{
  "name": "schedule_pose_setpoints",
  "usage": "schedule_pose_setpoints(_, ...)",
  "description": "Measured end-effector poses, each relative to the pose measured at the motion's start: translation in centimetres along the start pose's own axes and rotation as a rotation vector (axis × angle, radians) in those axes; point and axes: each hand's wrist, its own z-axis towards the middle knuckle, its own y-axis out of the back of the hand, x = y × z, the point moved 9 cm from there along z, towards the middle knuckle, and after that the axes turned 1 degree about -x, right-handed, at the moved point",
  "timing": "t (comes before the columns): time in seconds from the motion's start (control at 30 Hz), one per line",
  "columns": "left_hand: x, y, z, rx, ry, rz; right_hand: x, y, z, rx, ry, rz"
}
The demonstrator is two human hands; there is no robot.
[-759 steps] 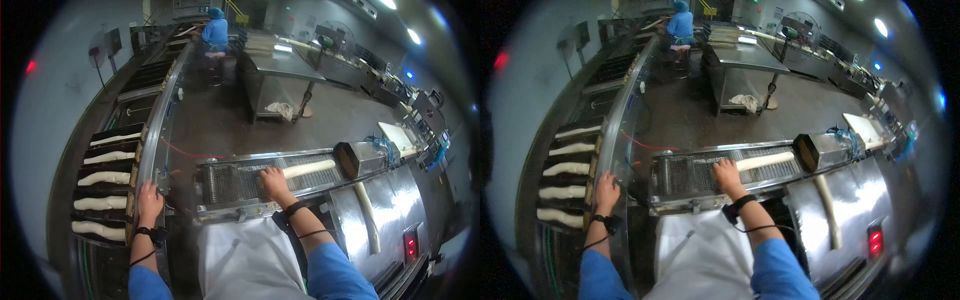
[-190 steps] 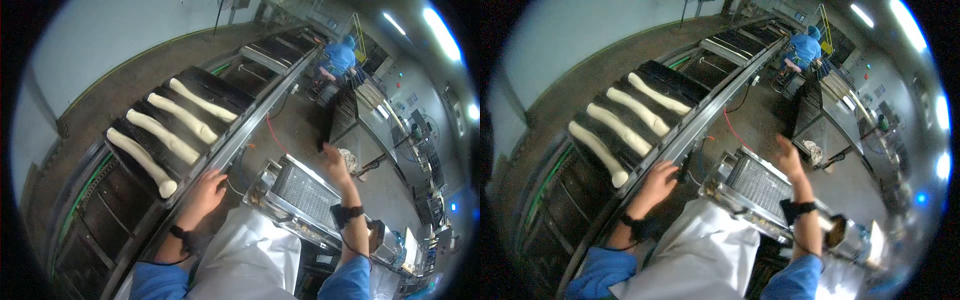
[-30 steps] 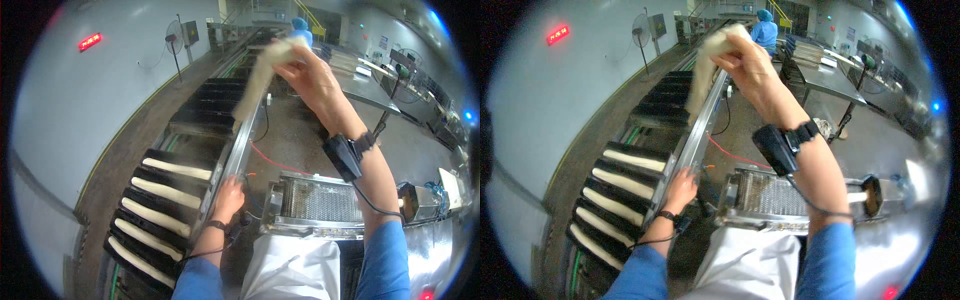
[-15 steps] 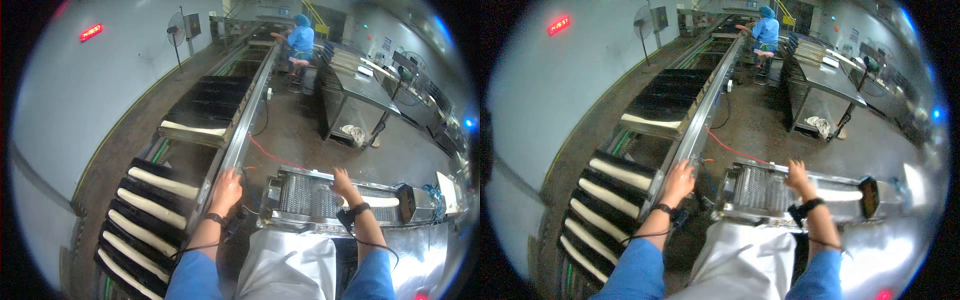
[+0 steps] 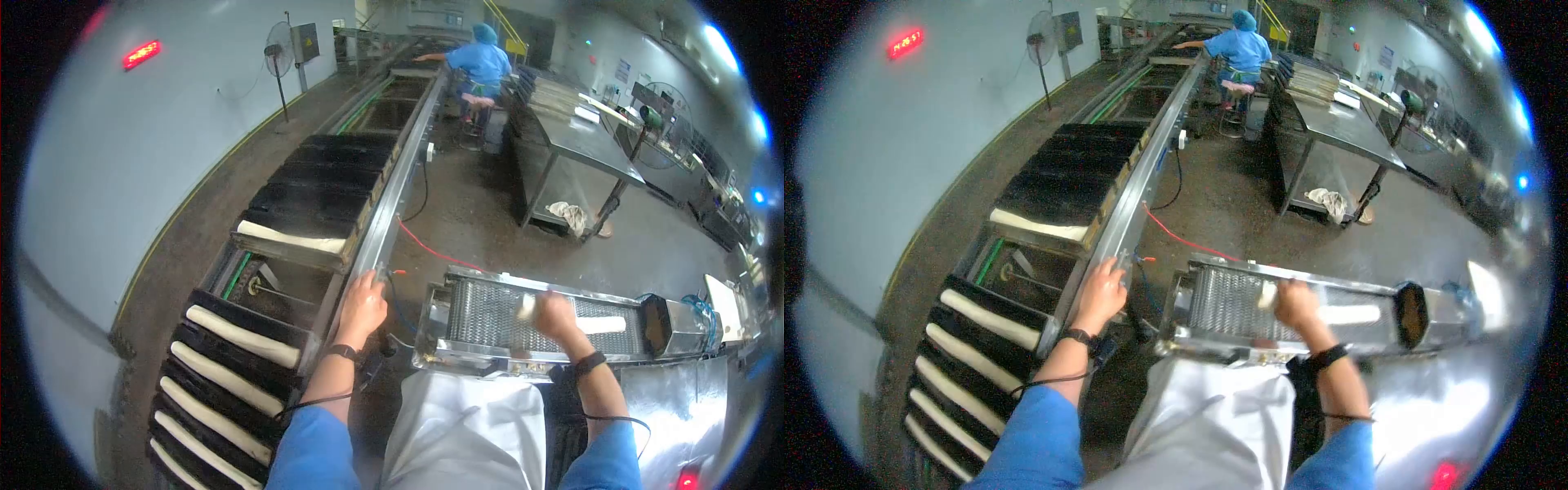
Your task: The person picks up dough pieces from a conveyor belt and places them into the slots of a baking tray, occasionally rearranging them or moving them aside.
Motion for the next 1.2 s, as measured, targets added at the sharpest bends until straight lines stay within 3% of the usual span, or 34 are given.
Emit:
schedule_pose_setpoints(0.03, 0.1, -0.1, 0.5, -0.004, 0.006, -0.001, -0.2, 3.7, 1.7, -0.043, -0.057, 0.176)
schedule_pose_setpoints(0.07, 0.0, -0.2, 0.8, -0.003, 0.003, -0.011, 0.0, 8.9, 2.7, -0.203, -0.058, 0.422)
schedule_pose_setpoints(0.1, -0.3, -0.4, 1.4, -0.001, 0.002, -0.021, -0.3, 13.6, 3.7, -0.47, 0.085, 0.82)
schedule_pose_setpoints(0.17, 0.0, -0.8, 2.6, 0.002, 0.0, -0.016, -0.6, 19.1, 6.0, -0.386, -0.067, 1.183)
schedule_pose_setpoints(0.2, 0.0, -1.0, 3.1, 0.0, -0.011, -0.014, 0.6, 22.1, 6.7, -0.346, 0.061, 1.463)
schedule_pose_setpoints(0.23, 0.3, -1.5, 3.6, 0.001, -0.005, -0.008, 2.4, 24.9, 7.4, -0.346, 0.063, 1.56)
schedule_pose_setpoints(0.27, 0.2, -1.5, 4.3, -0.001, 0.011, -0.014, 4.4, 27.6, 7.8, -0.322, 0.244, 1.758)
schedule_pose_setpoints(0.3, 0.3, -1.7, 4.9, -0.002, 0.025, -0.022, 6.8, 29.6, 8.2, -0.154, 0.495, 1.895)
schedule_pose_setpoints(0.37, 0.7, -2.2, 6.0, -0.003, 0.019, -0.018, 9.3, 30.5, 8.9, -0.079, 0.568, 2.117)
schedule_pose_setpoints(0.5, 0.8, -2.7, 7.2, -0.004, -0.005, -0.02, 9.4, 27.0, 10.7, -0.091, 0.472, 1.837)
schedule_pose_setpoints(0.63, 0.9, -3.3, 7.5, 0.017, 0.007, -0.011, 3.0, 13.6, 11.9, -0.104, 0.233, 1.402)
schedule_pose_setpoints(0.77, 0.5, -3.1, 7.4, 0.011, 0.025, -0.012, -6.0, 2.4, 5.6, -0.291, -0.061, 0.294)
schedule_pose_setpoints(0.87, 0.9, -3.4, 6.6, 0.016, 0.053, 0.0, -12.9, -4.7, -0.7, -0.449, -0.281, -0.022)
schedule_pose_setpoints(0.9, 0.9, -3.8, 6.5, 0.032, 0.061, -0.009, -16.9, -8.6, -2.0, -0.36, -0.436, 0.066)
schedule_pose_setpoints(0.93, 1.9, -4.9, 6.4, 0.067, 0.07, 0.038, -19.1, -8.8, -3.1, -0.569, -0.533, 0.028)
schedule_pose_setpoints(0.97, 2.1, -4.7, 6.0, 0.056, 0.091, 0.051, -19.6, -8.6, -4.0, -0.374, -0.673, -0.198)
schedule_pose_setpoints(1.07, 2.0, -4.2, 4.2, 0.061, 0.089, 0.027, -20.7, -8.9, -4.5, -0.343, -0.618, -0.06)
schedule_pose_setpoints(1.13, 1.7, -3.8, 3.5, 0.043, 0.098, 0.001, -21.3, -8.9, -3.7, -0.191, -0.617, -0.035)
schedule_pose_setpoints(1.2, 0.4, -2.5, 4.5, 0.024, 0.098, -0.03, -22.2, -8.0, -1.9, -0.25, -0.58, -0.053)
